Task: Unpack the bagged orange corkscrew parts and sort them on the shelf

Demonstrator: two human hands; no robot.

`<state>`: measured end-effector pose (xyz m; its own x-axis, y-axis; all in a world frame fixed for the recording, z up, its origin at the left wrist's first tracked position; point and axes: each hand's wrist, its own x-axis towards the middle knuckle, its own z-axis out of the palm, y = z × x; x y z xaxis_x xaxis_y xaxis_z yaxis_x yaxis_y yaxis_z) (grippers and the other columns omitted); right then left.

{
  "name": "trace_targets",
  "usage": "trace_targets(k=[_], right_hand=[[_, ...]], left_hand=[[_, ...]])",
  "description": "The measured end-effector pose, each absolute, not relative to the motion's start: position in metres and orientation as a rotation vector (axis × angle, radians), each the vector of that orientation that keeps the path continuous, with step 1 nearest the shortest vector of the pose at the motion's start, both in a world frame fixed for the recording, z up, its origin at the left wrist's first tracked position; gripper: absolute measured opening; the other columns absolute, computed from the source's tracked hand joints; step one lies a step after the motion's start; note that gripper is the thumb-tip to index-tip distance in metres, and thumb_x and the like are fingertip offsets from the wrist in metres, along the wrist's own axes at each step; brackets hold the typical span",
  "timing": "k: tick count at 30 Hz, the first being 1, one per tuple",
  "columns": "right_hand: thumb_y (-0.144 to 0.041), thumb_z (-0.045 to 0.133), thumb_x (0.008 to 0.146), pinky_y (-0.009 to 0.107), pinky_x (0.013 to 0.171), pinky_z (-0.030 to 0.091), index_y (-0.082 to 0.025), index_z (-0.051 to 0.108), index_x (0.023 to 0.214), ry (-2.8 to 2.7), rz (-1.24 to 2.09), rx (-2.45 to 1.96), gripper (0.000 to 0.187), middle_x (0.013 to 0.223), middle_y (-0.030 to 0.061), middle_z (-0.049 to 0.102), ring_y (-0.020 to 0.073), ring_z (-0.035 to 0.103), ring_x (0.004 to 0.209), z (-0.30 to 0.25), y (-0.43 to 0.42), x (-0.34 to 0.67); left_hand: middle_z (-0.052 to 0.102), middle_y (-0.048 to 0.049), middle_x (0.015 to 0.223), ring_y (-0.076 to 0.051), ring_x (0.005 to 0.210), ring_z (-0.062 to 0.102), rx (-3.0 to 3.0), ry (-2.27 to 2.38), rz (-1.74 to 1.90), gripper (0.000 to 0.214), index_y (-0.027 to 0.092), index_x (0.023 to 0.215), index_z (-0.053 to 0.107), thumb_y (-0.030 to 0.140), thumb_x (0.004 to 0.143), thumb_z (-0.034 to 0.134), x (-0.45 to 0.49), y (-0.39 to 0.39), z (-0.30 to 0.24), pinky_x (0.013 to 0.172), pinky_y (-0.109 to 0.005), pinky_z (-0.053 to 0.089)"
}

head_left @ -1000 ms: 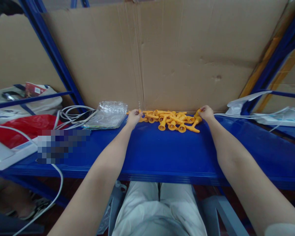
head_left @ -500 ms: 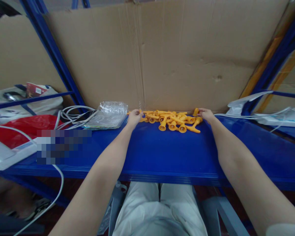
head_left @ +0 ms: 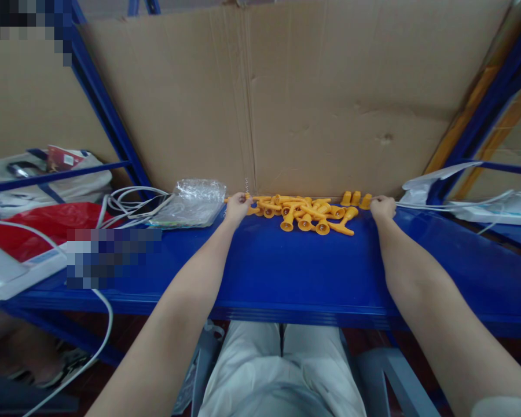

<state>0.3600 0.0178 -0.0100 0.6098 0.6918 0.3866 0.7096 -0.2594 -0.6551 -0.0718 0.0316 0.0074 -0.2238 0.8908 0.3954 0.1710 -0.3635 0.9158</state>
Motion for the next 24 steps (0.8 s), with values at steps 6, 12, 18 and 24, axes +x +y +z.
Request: trace_targets(k=[6, 12, 18, 24], right_hand=[[-0.02, 0.051, 0.087, 0.059, 0.112, 0.038, -0.026, 0.078, 0.11, -1.063, 0.092, -2.141, 0.035, 0.135, 0.0106, 0.067, 0.0338, 0.054, 0.133, -0.007, 0.016, 0.349], [-0.021, 0.054, 0.086, 0.068, 0.112, 0.032, -0.024, 0.077, 0.116, -1.167, 0.104, -2.193, 0.038, 0.14, 0.0157, 0.063, 0.0385, 0.049, 0.136, -0.011, 0.022, 0.355], [-0.021, 0.059, 0.082, 0.066, 0.111, 0.035, -0.024, 0.076, 0.119, -1.167, 0.105, -2.169, 0.04, 0.132, 0.0176, 0.066, 0.0384, 0.051, 0.134, -0.018, 0.031, 0.36], [-0.018, 0.058, 0.084, 0.065, 0.11, 0.037, -0.024, 0.074, 0.123, -1.162, 0.134, -2.225, 0.043, 0.136, 0.0178, 0.064, 0.0379, 0.051, 0.135, -0.015, 0.029, 0.356]], left_hand=[[0.066, -0.0002, 0.064, -0.015, 0.069, 0.063, 1.468, 1.289, 1.661, 0.014, 0.019, 0.064, 0.058, 0.009, 0.071, 0.065, -0.07, 0.027, 0.01, 0.067, -0.023, 0.047], [0.063, 0.0013, 0.06, -0.014, 0.065, 0.06, 1.47, 1.29, 1.686, 0.012, 0.019, 0.062, 0.059, 0.013, 0.069, 0.067, -0.07, 0.03, 0.008, 0.065, -0.022, 0.043], [0.055, 0.0022, 0.063, -0.016, 0.071, 0.056, 1.557, 1.362, 1.88, 0.008, 0.02, 0.062, 0.065, 0.023, 0.069, 0.067, -0.079, 0.036, 0.009, 0.068, -0.024, 0.043], [0.044, 0.0062, 0.054, -0.012, 0.059, 0.048, 1.46, 1.451, 1.912, 0.015, 0.02, 0.083, 0.071, 0.023, 0.071, 0.063, -0.088, 0.041, 0.013, 0.058, -0.022, 0.04]])
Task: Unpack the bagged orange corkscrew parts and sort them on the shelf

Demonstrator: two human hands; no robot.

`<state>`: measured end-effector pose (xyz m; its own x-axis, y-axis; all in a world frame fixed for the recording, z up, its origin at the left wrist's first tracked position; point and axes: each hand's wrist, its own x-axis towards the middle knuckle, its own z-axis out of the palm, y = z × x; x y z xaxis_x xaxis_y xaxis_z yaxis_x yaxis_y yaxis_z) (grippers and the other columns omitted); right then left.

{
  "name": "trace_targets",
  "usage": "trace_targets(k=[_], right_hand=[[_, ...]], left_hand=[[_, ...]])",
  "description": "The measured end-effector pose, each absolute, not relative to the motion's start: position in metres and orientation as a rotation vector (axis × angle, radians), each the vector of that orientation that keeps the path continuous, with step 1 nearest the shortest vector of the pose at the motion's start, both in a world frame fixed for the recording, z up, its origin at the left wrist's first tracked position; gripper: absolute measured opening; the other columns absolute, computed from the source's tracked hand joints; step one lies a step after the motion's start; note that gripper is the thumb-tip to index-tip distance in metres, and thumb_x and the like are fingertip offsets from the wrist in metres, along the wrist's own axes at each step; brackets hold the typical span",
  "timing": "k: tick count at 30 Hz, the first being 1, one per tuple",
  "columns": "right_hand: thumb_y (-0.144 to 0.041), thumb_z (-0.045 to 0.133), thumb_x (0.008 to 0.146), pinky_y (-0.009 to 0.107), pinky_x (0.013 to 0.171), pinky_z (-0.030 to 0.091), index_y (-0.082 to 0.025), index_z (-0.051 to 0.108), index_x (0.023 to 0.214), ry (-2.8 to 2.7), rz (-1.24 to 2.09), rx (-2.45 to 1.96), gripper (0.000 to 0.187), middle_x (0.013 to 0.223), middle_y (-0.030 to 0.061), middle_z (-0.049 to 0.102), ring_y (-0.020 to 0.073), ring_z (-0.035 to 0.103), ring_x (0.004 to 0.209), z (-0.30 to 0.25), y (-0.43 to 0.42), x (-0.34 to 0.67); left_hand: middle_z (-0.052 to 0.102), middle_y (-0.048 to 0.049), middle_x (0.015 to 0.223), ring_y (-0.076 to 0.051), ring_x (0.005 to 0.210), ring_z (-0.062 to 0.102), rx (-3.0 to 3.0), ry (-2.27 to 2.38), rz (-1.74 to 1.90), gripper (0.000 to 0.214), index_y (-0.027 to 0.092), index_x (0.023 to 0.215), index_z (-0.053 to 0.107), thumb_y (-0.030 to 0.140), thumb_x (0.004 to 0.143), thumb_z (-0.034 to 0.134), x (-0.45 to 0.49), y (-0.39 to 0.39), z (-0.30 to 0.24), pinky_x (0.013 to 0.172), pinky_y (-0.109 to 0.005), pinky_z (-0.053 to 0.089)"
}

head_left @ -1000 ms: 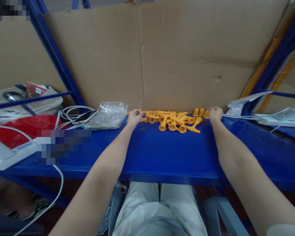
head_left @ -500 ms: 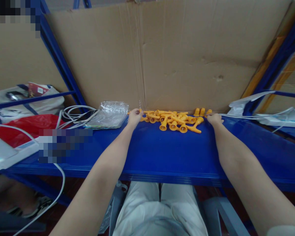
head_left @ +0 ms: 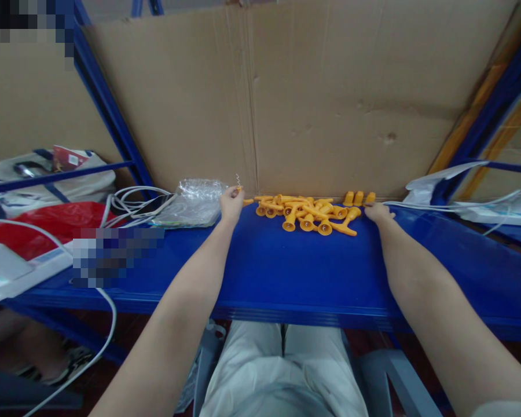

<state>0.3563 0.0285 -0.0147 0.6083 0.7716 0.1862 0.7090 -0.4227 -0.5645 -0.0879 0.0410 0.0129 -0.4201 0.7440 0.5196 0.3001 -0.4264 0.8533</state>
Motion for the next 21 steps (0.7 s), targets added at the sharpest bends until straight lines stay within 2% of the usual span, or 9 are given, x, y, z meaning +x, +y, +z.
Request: trace_targets(k=[2, 4, 8, 12, 15, 18, 21], right_hand=[[-0.016, 0.057, 0.085, 0.064, 0.111, 0.037, -0.024, 0.073, 0.124, -1.151, 0.128, -2.225, 0.044, 0.138, 0.0171, 0.063, 0.037, 0.052, 0.136, -0.012, 0.026, 0.354], [-0.014, 0.056, 0.085, 0.063, 0.113, 0.035, -0.024, 0.073, 0.125, -1.143, 0.128, -2.215, 0.044, 0.139, 0.0164, 0.063, 0.0364, 0.052, 0.136, -0.011, 0.023, 0.352], [-0.012, 0.055, 0.083, 0.064, 0.114, 0.033, -0.022, 0.073, 0.124, -1.132, 0.129, -2.198, 0.045, 0.138, 0.0162, 0.064, 0.0365, 0.053, 0.136, -0.008, 0.017, 0.349], [-0.013, 0.056, 0.083, 0.061, 0.112, 0.037, -0.021, 0.074, 0.12, -1.131, 0.122, -2.203, 0.042, 0.137, 0.0172, 0.065, 0.0366, 0.054, 0.134, -0.007, 0.014, 0.347], [-0.013, 0.056, 0.083, 0.059, 0.11, 0.039, -0.021, 0.075, 0.118, -1.137, 0.112, -2.213, 0.04, 0.133, 0.0163, 0.067, 0.0356, 0.056, 0.132, -0.007, 0.014, 0.346], [-0.013, 0.057, 0.083, 0.056, 0.108, 0.042, -0.021, 0.075, 0.114, -1.127, 0.093, -2.23, 0.037, 0.128, 0.0155, 0.069, 0.0337, 0.058, 0.129, -0.008, 0.015, 0.346], [-0.011, 0.058, 0.082, 0.055, 0.109, 0.042, -0.021, 0.075, 0.114, -1.124, 0.088, -2.238, 0.037, 0.128, 0.0158, 0.069, 0.0335, 0.058, 0.129, -0.008, 0.015, 0.345]], left_hand=[[0.041, 0.0082, 0.051, -0.011, 0.052, 0.045, 1.417, 1.485, 1.911, 0.023, 0.02, 0.09, 0.071, 0.018, 0.07, 0.06, -0.091, 0.042, 0.012, 0.055, -0.021, 0.039], [0.041, 0.0086, 0.051, -0.011, 0.049, 0.046, 1.383, 1.511, 1.924, 0.022, 0.02, 0.088, 0.068, 0.015, 0.07, 0.058, -0.095, 0.044, 0.009, 0.054, -0.021, 0.039], [0.056, 0.0054, 0.06, -0.013, 0.057, 0.057, 1.343, 1.563, 1.904, 0.013, 0.022, 0.081, 0.06, 0.014, 0.072, 0.063, -0.103, 0.047, -0.001, 0.059, -0.021, 0.042], [0.069, -0.0004, 0.076, -0.019, 0.081, 0.067, 1.416, 1.673, 1.777, 0.009, 0.024, 0.08, 0.058, 0.018, 0.079, 0.064, -0.108, 0.048, -0.009, 0.079, -0.028, 0.049], [0.075, -0.0037, 0.099, -0.024, 0.106, 0.068, 1.57, 1.839, 1.542, 0.008, 0.025, 0.093, 0.062, 0.023, 0.088, 0.057, -0.107, 0.044, -0.01, 0.098, -0.038, 0.049], [0.073, -0.0039, 0.123, -0.027, 0.125, 0.061, 1.767, 2.061, 1.207, 0.023, 0.029, 0.11, 0.065, 0.026, 0.095, 0.048, -0.102, 0.038, -0.008, 0.11, -0.047, 0.043], [0.065, -0.005, 0.14, -0.03, 0.135, 0.055, 1.912, 2.142, 0.969, 0.035, 0.03, 0.12, 0.066, 0.024, 0.096, 0.042, -0.098, 0.034, -0.01, 0.115, -0.056, 0.038]])
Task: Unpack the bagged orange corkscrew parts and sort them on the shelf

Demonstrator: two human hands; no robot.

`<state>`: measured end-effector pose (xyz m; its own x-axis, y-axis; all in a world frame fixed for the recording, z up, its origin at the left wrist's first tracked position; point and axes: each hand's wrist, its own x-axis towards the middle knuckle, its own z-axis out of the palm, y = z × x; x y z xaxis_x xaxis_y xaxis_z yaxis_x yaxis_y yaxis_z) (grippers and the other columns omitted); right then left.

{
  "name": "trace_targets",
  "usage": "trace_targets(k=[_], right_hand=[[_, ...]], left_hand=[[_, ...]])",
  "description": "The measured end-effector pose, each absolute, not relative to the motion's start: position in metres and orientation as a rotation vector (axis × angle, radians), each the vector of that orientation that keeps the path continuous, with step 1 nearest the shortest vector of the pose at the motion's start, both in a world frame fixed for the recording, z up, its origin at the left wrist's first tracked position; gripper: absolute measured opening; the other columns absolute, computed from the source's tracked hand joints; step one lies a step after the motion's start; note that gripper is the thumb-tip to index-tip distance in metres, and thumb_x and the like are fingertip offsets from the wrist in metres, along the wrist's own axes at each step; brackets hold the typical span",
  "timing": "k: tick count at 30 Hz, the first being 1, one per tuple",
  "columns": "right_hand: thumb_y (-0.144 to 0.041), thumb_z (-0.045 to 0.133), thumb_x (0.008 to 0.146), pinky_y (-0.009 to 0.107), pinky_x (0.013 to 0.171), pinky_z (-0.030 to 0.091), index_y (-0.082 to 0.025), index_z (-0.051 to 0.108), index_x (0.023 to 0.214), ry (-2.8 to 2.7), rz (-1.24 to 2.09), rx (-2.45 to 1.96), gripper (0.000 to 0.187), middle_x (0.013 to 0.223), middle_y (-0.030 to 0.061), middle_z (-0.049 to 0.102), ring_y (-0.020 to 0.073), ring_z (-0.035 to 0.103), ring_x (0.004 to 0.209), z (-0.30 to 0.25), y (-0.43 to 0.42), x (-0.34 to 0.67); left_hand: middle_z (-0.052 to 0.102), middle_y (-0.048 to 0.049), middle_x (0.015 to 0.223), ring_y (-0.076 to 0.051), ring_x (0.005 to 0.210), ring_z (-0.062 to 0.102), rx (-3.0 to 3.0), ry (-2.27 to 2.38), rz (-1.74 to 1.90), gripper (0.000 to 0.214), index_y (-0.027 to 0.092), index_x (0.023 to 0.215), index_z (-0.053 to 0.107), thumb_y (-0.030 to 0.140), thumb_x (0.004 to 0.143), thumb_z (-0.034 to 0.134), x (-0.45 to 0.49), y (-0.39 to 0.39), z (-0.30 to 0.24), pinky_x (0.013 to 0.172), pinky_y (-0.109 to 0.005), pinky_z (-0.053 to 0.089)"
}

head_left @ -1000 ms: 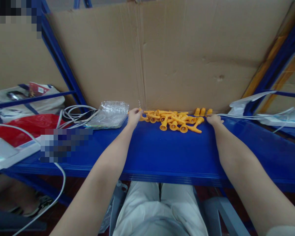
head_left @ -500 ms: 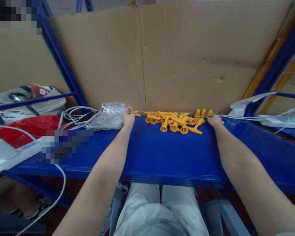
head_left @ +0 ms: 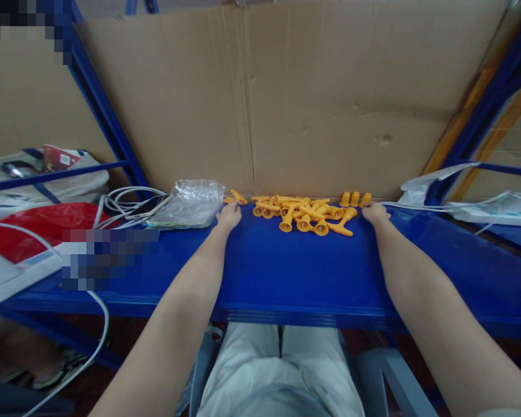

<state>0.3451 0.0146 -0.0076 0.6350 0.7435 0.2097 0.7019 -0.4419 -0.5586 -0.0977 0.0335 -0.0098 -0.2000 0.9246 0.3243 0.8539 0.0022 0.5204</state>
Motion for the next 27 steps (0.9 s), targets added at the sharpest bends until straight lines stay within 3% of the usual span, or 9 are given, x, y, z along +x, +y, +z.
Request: trace_targets(k=[5, 13, 20, 24, 27], right_hand=[[-0.009, 0.056, 0.084, 0.055, 0.111, 0.039, -0.019, 0.074, 0.118, -1.128, 0.121, -2.237, 0.04, 0.135, 0.0172, 0.065, 0.0344, 0.055, 0.133, -0.006, 0.013, 0.344], [-0.009, 0.056, 0.081, 0.054, 0.108, 0.041, -0.017, 0.076, 0.112, -1.119, 0.061, -2.173, 0.037, 0.129, 0.0177, 0.069, 0.0355, 0.058, 0.129, -0.009, 0.014, 0.346], [-0.022, 0.052, 0.088, 0.038, 0.088, 0.05, -0.019, 0.07, 0.082, -1.298, -0.051, -2.07, 0.019, 0.1, 0.0165, 0.075, 0.0317, 0.067, 0.107, -0.008, 0.014, 0.347], [-0.033, 0.053, 0.088, 0.034, 0.079, 0.05, -0.021, 0.063, 0.064, -1.53, 0.0, -1.955, 0.029, 0.07, 0.0126, 0.068, 0.0297, 0.068, 0.092, -0.01, 0.018, 0.348], [-0.041, 0.054, 0.088, 0.036, 0.083, 0.052, -0.021, 0.064, 0.065, -1.526, 0.143, -1.942, 0.032, 0.066, 0.0108, 0.063, 0.0298, 0.068, 0.092, -0.012, 0.023, 0.348]], left_hand=[[0.055, -0.0093, 0.151, -0.034, 0.143, 0.047, 2.056, 2.189, 0.705, 0.043, 0.027, 0.129, 0.066, 0.023, 0.091, 0.048, -0.098, 0.035, -0.014, 0.116, -0.063, 0.038], [0.043, -0.0102, 0.161, -0.032, 0.151, 0.036, 2.232, 2.21, 0.537, 0.05, 0.024, 0.141, 0.059, 0.028, 0.094, 0.043, -0.099, 0.039, -0.018, 0.118, -0.055, 0.04], [0.041, -0.0094, 0.162, -0.032, 0.151, 0.035, 2.226, 2.257, 0.456, 0.05, 0.024, 0.14, 0.06, 0.031, 0.096, 0.039, -0.096, 0.033, -0.014, 0.119, -0.053, 0.039], [0.035, -0.0073, 0.166, -0.03, 0.153, 0.031, 2.204, 2.252, 0.41, 0.05, 0.024, 0.142, 0.059, 0.031, 0.097, 0.038, -0.093, 0.027, -0.009, 0.119, -0.05, 0.039], [0.035, -0.006, 0.166, -0.029, 0.153, 0.03, 2.189, 2.253, 0.423, 0.05, 0.025, 0.143, 0.058, 0.03, 0.097, 0.038, -0.092, 0.025, -0.008, 0.119, -0.051, 0.039]])
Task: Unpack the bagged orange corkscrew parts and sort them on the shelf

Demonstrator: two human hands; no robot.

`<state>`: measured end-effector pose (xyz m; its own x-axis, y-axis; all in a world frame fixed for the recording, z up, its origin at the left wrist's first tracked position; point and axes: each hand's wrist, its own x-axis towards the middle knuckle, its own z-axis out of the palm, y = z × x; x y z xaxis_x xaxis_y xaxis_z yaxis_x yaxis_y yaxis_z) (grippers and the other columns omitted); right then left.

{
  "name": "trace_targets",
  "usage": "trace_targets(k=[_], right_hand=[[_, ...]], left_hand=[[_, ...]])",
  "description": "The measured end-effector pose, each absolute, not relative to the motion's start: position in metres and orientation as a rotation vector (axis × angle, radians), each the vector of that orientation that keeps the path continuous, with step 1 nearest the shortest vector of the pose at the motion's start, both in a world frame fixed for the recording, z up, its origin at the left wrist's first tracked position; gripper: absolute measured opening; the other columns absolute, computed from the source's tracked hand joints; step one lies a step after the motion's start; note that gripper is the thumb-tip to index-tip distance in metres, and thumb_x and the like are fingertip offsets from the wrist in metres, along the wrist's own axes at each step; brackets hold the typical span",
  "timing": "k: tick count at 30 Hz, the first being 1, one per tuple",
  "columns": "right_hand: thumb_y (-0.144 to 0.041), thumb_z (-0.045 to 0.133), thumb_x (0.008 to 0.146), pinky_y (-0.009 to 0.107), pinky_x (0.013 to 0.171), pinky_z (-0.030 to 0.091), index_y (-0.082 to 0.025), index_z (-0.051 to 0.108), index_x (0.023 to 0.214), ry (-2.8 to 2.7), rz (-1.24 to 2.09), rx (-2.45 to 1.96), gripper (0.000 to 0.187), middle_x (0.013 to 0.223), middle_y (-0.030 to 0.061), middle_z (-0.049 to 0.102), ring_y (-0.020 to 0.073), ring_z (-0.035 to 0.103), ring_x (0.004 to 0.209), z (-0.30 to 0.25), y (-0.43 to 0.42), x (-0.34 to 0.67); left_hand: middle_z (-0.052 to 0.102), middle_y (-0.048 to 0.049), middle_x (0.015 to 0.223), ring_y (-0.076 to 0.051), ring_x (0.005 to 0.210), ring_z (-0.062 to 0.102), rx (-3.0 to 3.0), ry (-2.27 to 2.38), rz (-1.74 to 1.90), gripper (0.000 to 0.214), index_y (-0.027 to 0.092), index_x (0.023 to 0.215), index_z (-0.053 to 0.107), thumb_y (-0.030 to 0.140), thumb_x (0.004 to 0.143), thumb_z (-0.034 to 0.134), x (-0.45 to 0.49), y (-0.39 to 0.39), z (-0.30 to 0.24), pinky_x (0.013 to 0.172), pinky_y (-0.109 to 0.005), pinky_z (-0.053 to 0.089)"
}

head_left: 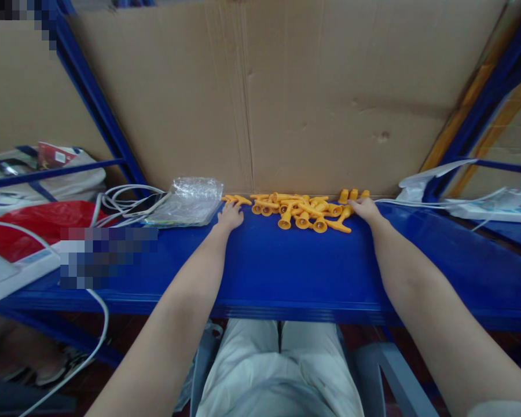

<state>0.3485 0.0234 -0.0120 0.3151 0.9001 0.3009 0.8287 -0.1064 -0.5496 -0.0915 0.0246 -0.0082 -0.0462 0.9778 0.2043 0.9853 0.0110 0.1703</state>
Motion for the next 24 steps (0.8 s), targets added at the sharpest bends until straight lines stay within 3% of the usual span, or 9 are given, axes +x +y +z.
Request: trace_targets(k=[6, 11, 16, 21, 24], right_hand=[[-0.05, 0.056, 0.089, 0.041, 0.096, 0.051, -0.018, 0.071, 0.086, -1.315, 0.458, -1.945, 0.036, 0.096, 0.0153, 0.071, 0.0294, 0.067, 0.105, -0.014, 0.03, 0.348], [-0.048, 0.054, 0.092, 0.045, 0.104, 0.048, -0.017, 0.07, 0.093, -1.361, 0.584, -1.847, 0.035, 0.116, 0.0159, 0.071, 0.0295, 0.064, 0.115, -0.011, 0.016, 0.346], [-0.039, 0.066, 0.085, 0.043, 0.102, 0.048, -0.018, 0.067, 0.075, -1.402, 0.507, -1.824, 0.023, 0.099, 0.0103, 0.074, 0.0279, 0.066, 0.107, -0.007, -0.005, 0.339], [-0.027, 0.07, 0.08, 0.035, 0.082, 0.054, -0.02, 0.058, 0.064, -1.275, 0.493, -1.759, 0.021, 0.073, 0.0032, 0.066, 0.0202, 0.065, 0.083, 0.0, -0.012, 0.338], [-0.027, 0.066, 0.082, 0.036, 0.073, 0.055, -0.022, 0.052, 0.065, -1.163, 0.453, -1.711, 0.023, 0.071, 0.0023, 0.061, 0.0196, 0.062, 0.077, 0.012, -0.013, 0.334]], left_hand=[[0.041, -0.0043, 0.163, -0.032, 0.152, 0.032, -2.144, -2.188, -0.479, 0.046, 0.032, 0.134, 0.065, 0.028, 0.094, 0.042, -0.09, 0.023, -0.009, 0.118, -0.058, 0.038], [0.044, -0.0068, 0.16, -0.033, 0.15, 0.034, -2.144, -2.133, -0.505, 0.046, 0.028, 0.131, 0.068, 0.024, 0.092, 0.044, -0.086, 0.019, -0.007, 0.119, -0.06, 0.035], [0.047, -0.0075, 0.158, -0.03, 0.149, 0.038, -2.148, -2.004, -0.61, 0.044, 0.025, 0.126, 0.069, 0.019, 0.091, 0.043, -0.08, 0.015, -0.001, 0.121, -0.059, 0.032], [0.056, -0.0084, 0.15, -0.029, 0.145, 0.043, -2.183, -1.781, -0.798, 0.043, 0.025, 0.117, 0.072, 0.013, 0.087, 0.044, -0.075, 0.008, 0.009, 0.12, -0.061, 0.03], [0.057, -0.0094, 0.148, -0.028, 0.143, 0.045, -2.204, -1.629, -0.872, 0.041, 0.024, 0.114, 0.072, 0.012, 0.088, 0.042, -0.069, 0.002, 0.017, 0.122, -0.06, 0.025]])
